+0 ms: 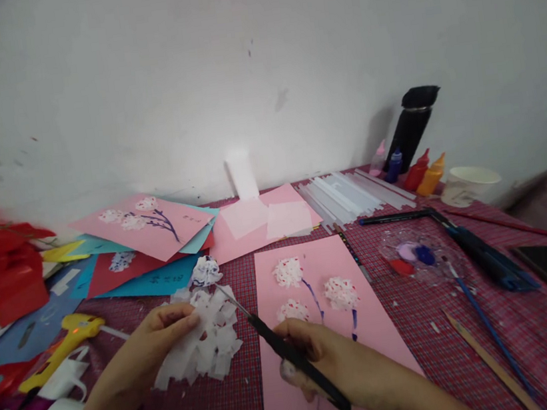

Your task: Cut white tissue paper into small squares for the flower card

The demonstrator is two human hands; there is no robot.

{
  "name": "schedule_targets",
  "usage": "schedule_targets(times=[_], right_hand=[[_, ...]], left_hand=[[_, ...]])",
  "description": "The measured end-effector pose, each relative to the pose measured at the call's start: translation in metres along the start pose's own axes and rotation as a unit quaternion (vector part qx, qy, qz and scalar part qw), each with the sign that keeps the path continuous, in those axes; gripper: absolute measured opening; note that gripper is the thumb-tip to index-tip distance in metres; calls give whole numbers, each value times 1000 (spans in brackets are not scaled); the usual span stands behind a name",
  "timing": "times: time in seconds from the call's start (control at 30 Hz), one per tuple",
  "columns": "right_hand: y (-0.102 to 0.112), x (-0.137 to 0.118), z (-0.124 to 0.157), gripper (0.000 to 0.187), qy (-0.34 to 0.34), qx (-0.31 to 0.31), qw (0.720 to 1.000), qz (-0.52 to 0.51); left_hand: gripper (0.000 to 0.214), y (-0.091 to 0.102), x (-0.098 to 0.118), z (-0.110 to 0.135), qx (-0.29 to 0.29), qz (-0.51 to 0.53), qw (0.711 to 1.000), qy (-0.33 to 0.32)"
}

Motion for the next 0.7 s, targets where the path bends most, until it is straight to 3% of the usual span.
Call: schedule_targets(times=[0.17,0.23,0.5,0.7], right_hand=[[-2,-3,4,43,24,-51,997,49],[-2,-2,4,46,16,-61,997,47],[-5,4,1,48,-20,-66,998,8],[-6,3,1,51,-23,-61,998,-14]], left_hand=[[27,9,6,-3,97,81,991,-39],[28,9,8,-3,111,105,987,-45],[30,-11,-6,-5,-5,57,998,-7],[31,-16,-10,-6,-21,46,999,-3]])
Point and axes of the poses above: each hand's wrist, its own z-axis away from the middle knuckle, its own y-axis out of the back of the hand, x = y × z, the point moved 5 cm from there along -z, towards the middle knuckle, and after that the axes turned 14 degrees about x, right-handed, at the moved point
